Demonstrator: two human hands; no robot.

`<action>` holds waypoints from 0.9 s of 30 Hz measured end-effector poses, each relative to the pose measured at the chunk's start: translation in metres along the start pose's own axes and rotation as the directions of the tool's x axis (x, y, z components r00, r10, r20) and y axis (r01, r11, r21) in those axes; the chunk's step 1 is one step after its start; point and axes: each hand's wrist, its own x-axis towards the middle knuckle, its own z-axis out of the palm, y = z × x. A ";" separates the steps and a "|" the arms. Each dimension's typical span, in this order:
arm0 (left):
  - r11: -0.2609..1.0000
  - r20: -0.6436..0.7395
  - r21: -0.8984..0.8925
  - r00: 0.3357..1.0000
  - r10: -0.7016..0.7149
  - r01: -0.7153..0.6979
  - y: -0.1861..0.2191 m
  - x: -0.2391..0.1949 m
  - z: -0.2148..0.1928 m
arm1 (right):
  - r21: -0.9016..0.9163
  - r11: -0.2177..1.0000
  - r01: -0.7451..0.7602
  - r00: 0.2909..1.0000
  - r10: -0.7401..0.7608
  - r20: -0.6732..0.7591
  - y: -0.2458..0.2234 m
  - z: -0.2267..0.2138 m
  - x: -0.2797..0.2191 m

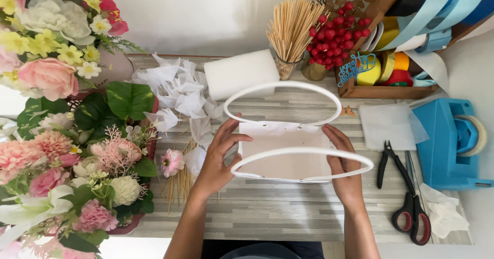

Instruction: The person places a rectangular foam block into a white gift bag and then inserts several white paper decorative elements on sticks into the foam to create an arrangement.

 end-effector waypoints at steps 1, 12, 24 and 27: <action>1.000 -0.003 0.001 1.000 0.002 -0.002 -0.006 -0.001 0.002 | 0.001 1.000 0.003 1.000 -0.003 0.002 0.001 0.001 0.000; 0.999 -0.130 -0.029 0.991 -0.019 0.015 -0.023 -0.006 0.002 | 0.214 0.976 -0.044 0.982 0.082 -0.173 -0.006 0.013 0.002; 0.988 -0.500 0.088 0.864 -0.064 0.124 -0.068 0.039 -0.031 | 0.291 0.897 -0.334 0.939 0.290 0.184 0.076 0.028 0.116; 0.973 -0.489 0.180 0.871 -0.039 0.144 -0.083 0.055 -0.036 | 0.289 0.890 -0.352 0.928 0.293 0.229 0.097 0.042 0.151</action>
